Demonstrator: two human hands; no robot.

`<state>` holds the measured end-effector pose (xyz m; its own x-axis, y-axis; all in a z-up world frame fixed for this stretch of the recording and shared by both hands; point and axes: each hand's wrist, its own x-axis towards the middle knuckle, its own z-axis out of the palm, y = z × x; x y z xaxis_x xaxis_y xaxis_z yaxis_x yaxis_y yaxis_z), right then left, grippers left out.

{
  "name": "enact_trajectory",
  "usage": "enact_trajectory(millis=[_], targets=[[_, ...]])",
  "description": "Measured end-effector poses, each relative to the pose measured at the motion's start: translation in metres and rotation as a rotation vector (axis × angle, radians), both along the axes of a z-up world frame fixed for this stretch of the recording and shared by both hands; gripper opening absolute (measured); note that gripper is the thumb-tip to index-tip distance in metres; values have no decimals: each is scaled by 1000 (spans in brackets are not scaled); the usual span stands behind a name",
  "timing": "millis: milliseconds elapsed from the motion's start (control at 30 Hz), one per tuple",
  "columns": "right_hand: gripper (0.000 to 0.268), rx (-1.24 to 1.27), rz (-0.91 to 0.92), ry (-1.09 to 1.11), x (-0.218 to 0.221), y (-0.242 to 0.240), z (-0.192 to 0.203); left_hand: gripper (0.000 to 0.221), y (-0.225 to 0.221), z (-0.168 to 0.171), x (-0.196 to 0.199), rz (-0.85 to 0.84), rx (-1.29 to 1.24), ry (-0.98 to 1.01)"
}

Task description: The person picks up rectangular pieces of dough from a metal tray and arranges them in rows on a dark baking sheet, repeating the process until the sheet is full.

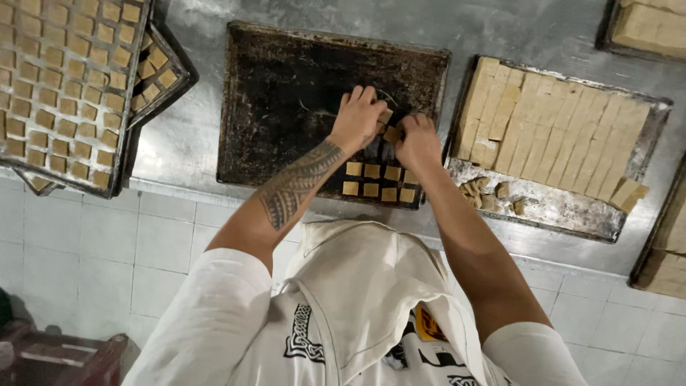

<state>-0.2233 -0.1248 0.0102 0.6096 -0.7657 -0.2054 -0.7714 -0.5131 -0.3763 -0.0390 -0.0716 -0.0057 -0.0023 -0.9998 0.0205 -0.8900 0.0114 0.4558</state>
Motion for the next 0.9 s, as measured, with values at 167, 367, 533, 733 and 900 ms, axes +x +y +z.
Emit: enact_trajectory(millis=[167, 367, 533, 733, 900], targets=[[14, 136, -59, 26, 9, -2, 10, 14, -24, -17, 7, -161, 0, -101], [22, 369, -317, -168, -21, -14, 49, 18, -32, -28, -6, -111, 151, 144], [26, 309, -115, -18, -51, -24, 56, 25, -27, -33, -41, -244, 416, 173], [30, 93, 104, 39, -61, -16, 31, 16, -9, -25, -45, -119, 116, 28], [51, 38, 182, 56, -67, -11, 24, 55, 15, 7, -59, -133, 131, 34]])
